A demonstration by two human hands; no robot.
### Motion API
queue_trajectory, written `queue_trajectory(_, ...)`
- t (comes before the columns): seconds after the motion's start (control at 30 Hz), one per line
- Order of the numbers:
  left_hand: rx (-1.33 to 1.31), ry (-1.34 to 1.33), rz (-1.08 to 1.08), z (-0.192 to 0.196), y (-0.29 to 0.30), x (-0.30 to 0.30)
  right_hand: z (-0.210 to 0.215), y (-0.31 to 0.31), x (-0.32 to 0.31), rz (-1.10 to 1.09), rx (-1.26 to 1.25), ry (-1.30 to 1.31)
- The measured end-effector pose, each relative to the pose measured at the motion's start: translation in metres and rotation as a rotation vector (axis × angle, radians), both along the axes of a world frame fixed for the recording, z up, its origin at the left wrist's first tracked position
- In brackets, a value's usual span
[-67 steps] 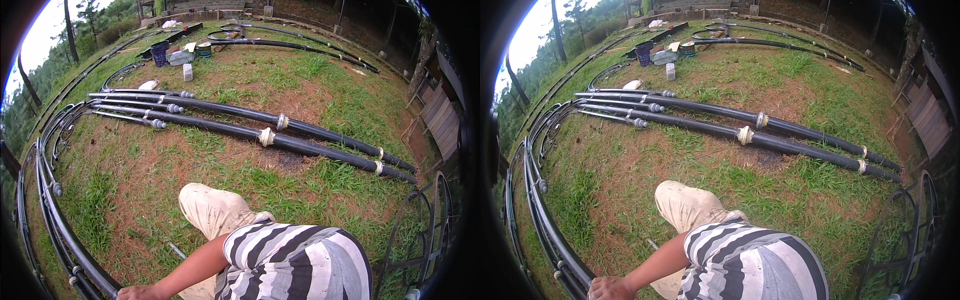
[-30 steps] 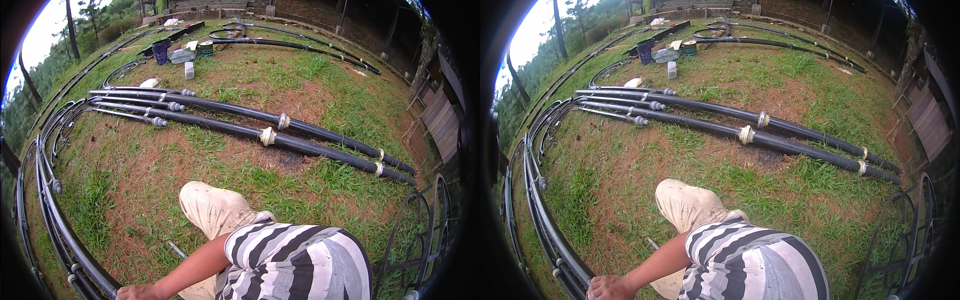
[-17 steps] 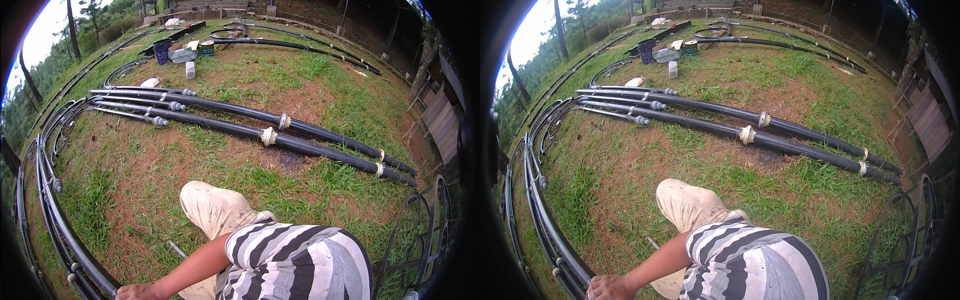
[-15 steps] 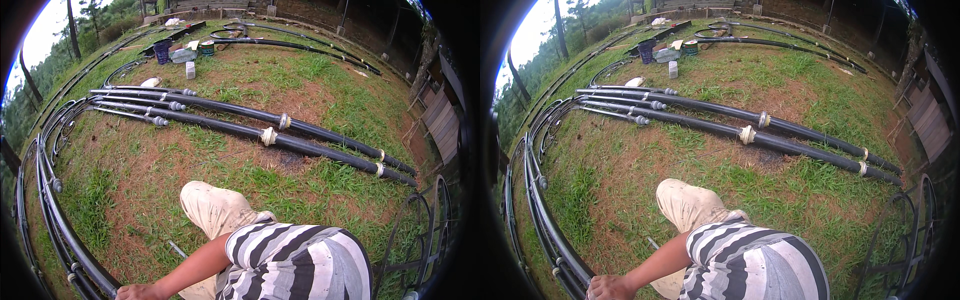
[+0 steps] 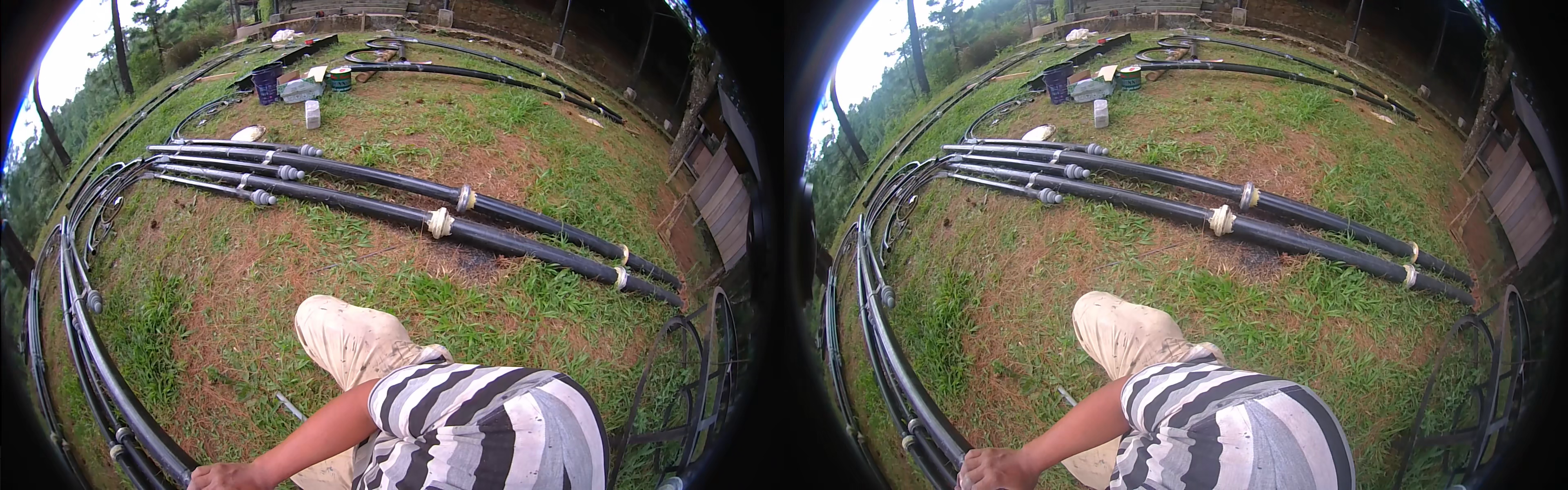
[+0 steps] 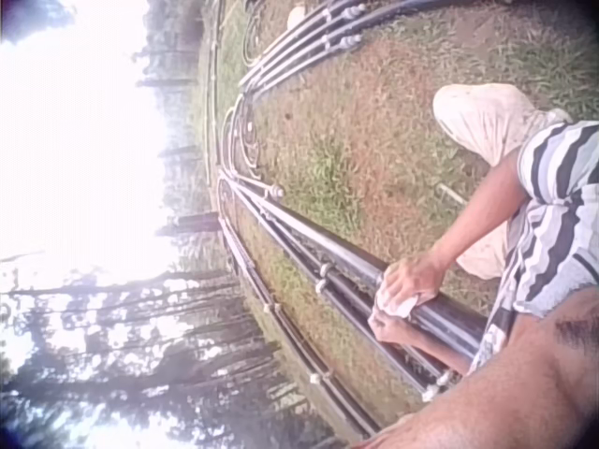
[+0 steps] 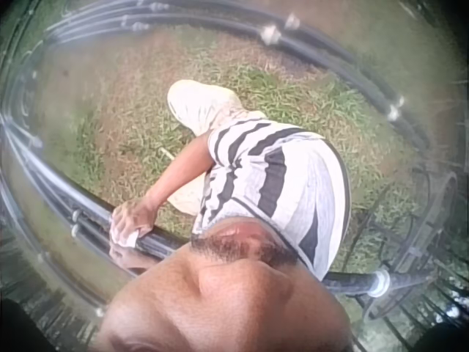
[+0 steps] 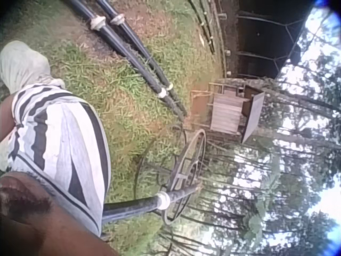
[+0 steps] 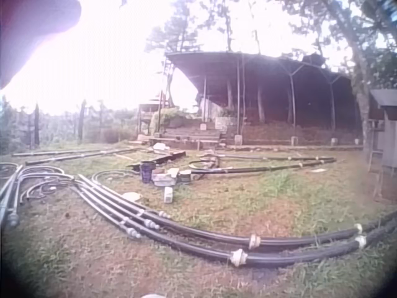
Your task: The person sands the joint of a black pipe using sandpaper, first wiping it with a cloth and then repeatedly rubbing the sanding paper around the diameter of the joint.
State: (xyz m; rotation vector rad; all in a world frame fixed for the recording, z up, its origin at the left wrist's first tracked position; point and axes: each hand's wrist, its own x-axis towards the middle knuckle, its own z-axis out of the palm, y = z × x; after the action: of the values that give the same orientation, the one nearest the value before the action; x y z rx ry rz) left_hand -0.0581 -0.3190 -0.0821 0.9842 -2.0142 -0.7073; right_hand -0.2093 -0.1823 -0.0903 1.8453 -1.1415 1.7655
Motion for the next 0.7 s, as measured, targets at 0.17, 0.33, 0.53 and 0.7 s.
queue_trajectory(0.17, 0.001, 0.022, 0.011, 0.0, -0.004, 0.006, -0.002, -0.006, 0.0, 0.028, 0.003, 0.004)
queue_trajectory(0.33, 0.003, 0.021, 0.042, 0.019, 0.02, -0.009, 0.009, 0.012, -0.009, 0.108, 0.097, -0.027)
queue_trajectory(0.53, 0.064, 0.04, 0.042, 0.023, 0.023, -0.005, 0.01, 0.009, -0.008, 0.13, 0.117, -0.02)
queue_trajectory(0.7, 0.083, 0.001, 0.077, 0.028, 0.029, -0.009, 0.011, 0.013, -0.009, 0.133, 0.107, -0.028)
